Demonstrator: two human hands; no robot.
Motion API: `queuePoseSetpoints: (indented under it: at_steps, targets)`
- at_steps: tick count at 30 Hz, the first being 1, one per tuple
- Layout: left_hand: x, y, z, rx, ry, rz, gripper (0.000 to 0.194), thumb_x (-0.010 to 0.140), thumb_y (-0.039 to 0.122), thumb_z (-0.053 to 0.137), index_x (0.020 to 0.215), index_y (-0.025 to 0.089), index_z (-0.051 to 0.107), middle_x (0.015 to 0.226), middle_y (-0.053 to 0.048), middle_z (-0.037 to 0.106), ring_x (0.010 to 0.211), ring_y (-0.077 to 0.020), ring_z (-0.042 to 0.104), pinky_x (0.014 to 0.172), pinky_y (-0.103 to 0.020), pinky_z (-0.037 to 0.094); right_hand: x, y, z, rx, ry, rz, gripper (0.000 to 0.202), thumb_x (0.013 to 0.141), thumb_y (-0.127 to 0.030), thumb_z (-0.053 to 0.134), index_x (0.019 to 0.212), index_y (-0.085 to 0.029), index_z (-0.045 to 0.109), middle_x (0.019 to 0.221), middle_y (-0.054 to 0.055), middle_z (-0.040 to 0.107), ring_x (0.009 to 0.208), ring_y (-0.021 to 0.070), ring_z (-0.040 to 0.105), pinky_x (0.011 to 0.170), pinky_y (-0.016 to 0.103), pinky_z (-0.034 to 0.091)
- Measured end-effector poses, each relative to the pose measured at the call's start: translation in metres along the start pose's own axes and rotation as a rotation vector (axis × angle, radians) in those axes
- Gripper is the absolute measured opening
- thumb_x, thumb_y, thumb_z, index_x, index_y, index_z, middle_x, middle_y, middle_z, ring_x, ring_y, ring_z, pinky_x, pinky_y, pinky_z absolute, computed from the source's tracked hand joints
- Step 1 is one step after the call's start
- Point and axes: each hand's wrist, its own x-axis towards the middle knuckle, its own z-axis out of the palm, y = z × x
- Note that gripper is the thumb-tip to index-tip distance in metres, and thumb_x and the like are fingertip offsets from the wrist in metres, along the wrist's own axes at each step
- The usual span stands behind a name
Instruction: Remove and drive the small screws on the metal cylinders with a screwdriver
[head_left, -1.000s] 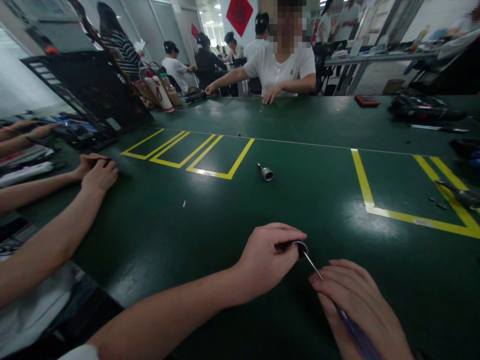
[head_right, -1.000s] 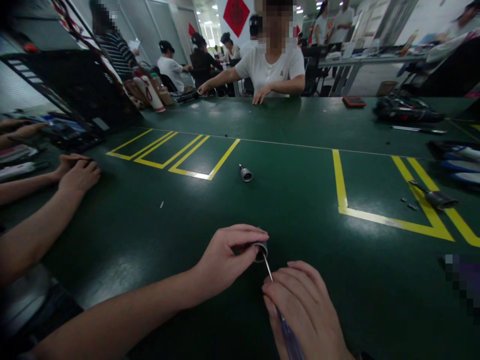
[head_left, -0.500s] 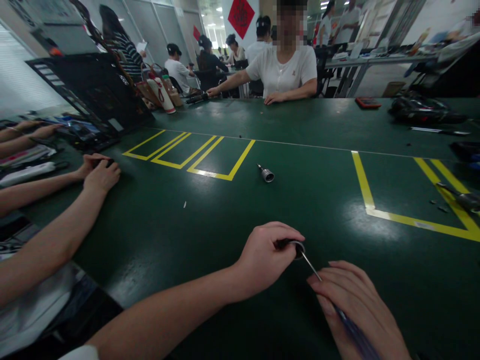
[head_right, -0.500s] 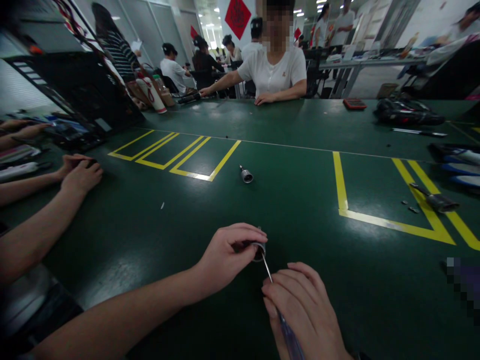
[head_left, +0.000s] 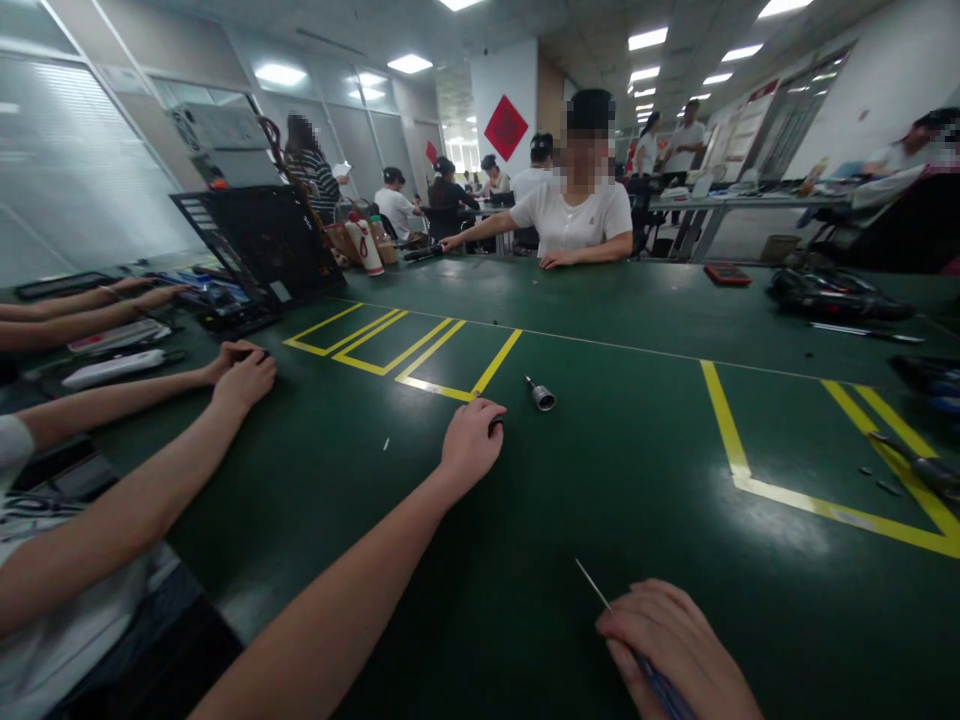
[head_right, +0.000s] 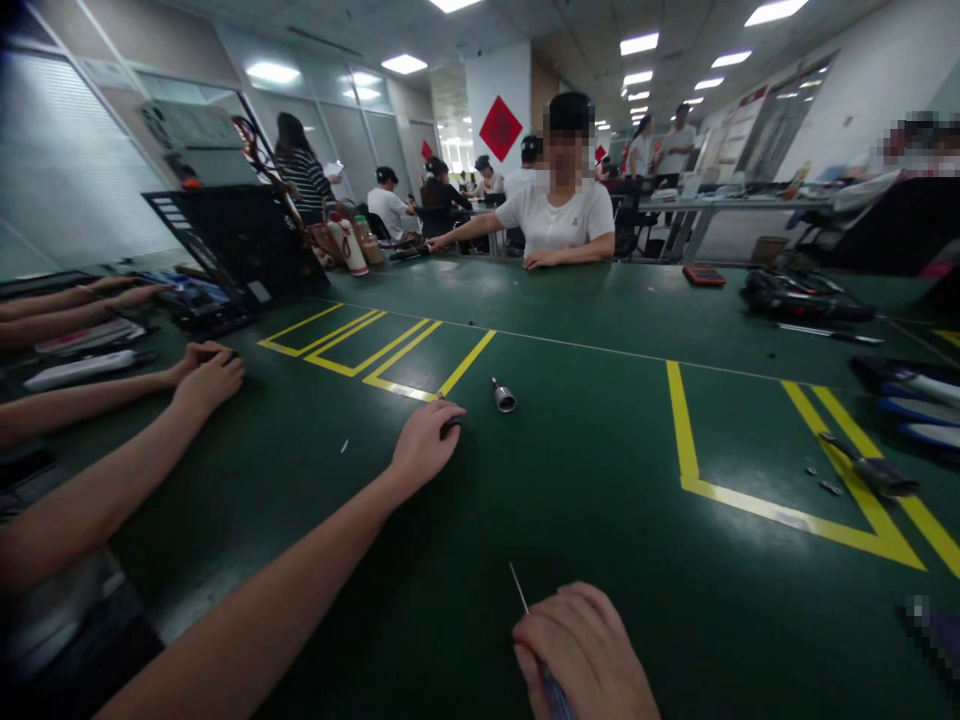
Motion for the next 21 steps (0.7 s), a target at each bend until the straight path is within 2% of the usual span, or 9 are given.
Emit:
queuePoseSetpoints:
  at_steps: [3, 6, 9, 11, 13, 15, 18, 21]
  targets:
    - [0.008, -0.005, 0.007, 0.084, 0.055, 0.040, 0.029, 0.079, 0.021, 0.055, 0.106, 0.014, 0.063, 0.111, -0.011, 0.060, 0.107, -0.0264, 0.052, 0.096, -0.042, 0.042, 0.001, 0.000, 0.002, 0.037, -0.031, -0.006, 0.016, 0.080, -0.010, 0.053, 0.090, -0.022, 0.059, 0.076, -0.001, 0.071, 0.067, 0.0146, 0.069, 0.074, 0.028, 0.057]
    - [0.019, -0.005, 0.012, 0.112, 0.095, 0.078, 0.047, 0.079, 0.035, 0.059, 0.120, 0.013, 0.054, 0.126, -0.013, 0.051, 0.120, -0.0300, 0.042, 0.102, -0.045, 0.036, 0.002, -0.001, 0.003, 0.072, -0.052, 0.014, 0.018, 0.080, -0.007, 0.052, 0.088, -0.022, 0.058, 0.075, -0.001, 0.071, 0.067, 0.0147, 0.069, 0.074, 0.029, 0.057]
    - [0.033, 0.000, 0.016, 0.095, 0.016, 0.182, 0.068, 0.075, 0.047, 0.063, 0.132, 0.017, 0.042, 0.140, -0.012, 0.039, 0.131, -0.0317, 0.031, 0.107, -0.050, 0.028, 0.002, 0.000, 0.006, 0.067, -0.039, 0.012, 0.016, 0.081, -0.010, 0.054, 0.089, -0.022, 0.059, 0.075, 0.000, 0.071, 0.068, 0.0155, 0.070, 0.074, 0.030, 0.057]
    - [0.044, 0.004, 0.019, 0.084, -0.063, 0.243, 0.072, 0.074, 0.049, 0.064, 0.135, 0.022, 0.037, 0.145, -0.010, 0.035, 0.134, -0.0316, 0.026, 0.108, -0.051, 0.025, 0.001, 0.002, 0.007, 0.053, -0.013, 0.006, 0.014, 0.082, -0.013, 0.055, 0.091, -0.022, 0.060, 0.076, 0.000, 0.072, 0.067, 0.0158, 0.070, 0.073, 0.030, 0.058]
    - [0.055, 0.008, 0.022, 0.065, -0.160, 0.295, 0.063, 0.079, 0.046, 0.060, 0.134, 0.024, 0.039, 0.142, -0.008, 0.040, 0.132, -0.0289, 0.032, 0.106, -0.048, 0.028, 0.001, 0.003, 0.007, 0.045, 0.005, 0.017, 0.012, 0.082, -0.015, 0.056, 0.090, -0.023, 0.060, 0.075, -0.001, 0.071, 0.066, 0.0156, 0.070, 0.071, 0.029, 0.058]
    - [0.064, 0.012, 0.026, 0.056, -0.231, 0.306, 0.050, 0.083, 0.044, 0.055, 0.126, 0.020, 0.048, 0.129, -0.009, 0.053, 0.121, -0.0259, 0.045, 0.101, -0.042, 0.036, 0.001, 0.004, 0.008, 0.048, 0.016, 0.022, 0.010, 0.082, -0.016, 0.056, 0.088, -0.023, 0.061, 0.073, -0.001, 0.071, 0.064, 0.0152, 0.070, 0.069, 0.028, 0.059]
    - [0.074, 0.017, 0.032, 0.062, -0.250, 0.303, 0.043, 0.084, 0.044, 0.053, 0.115, 0.015, 0.055, 0.113, -0.011, 0.061, 0.106, -0.0246, 0.055, 0.091, -0.038, 0.043, 0.002, 0.003, 0.009, 0.045, 0.025, 0.000, 0.012, 0.083, -0.013, 0.053, 0.085, -0.023, 0.061, 0.071, -0.002, 0.070, 0.062, 0.0143, 0.069, 0.068, 0.027, 0.058]
    - [0.078, 0.026, 0.039, 0.064, -0.254, 0.322, 0.046, 0.084, 0.049, 0.053, 0.113, 0.014, 0.054, 0.110, -0.011, 0.061, 0.102, -0.0246, 0.057, 0.085, -0.036, 0.046, 0.003, 0.003, 0.011, 0.045, 0.026, -0.023, 0.015, 0.082, -0.010, 0.052, 0.085, -0.022, 0.060, 0.071, -0.002, 0.071, 0.062, 0.0139, 0.069, 0.069, 0.026, 0.057]
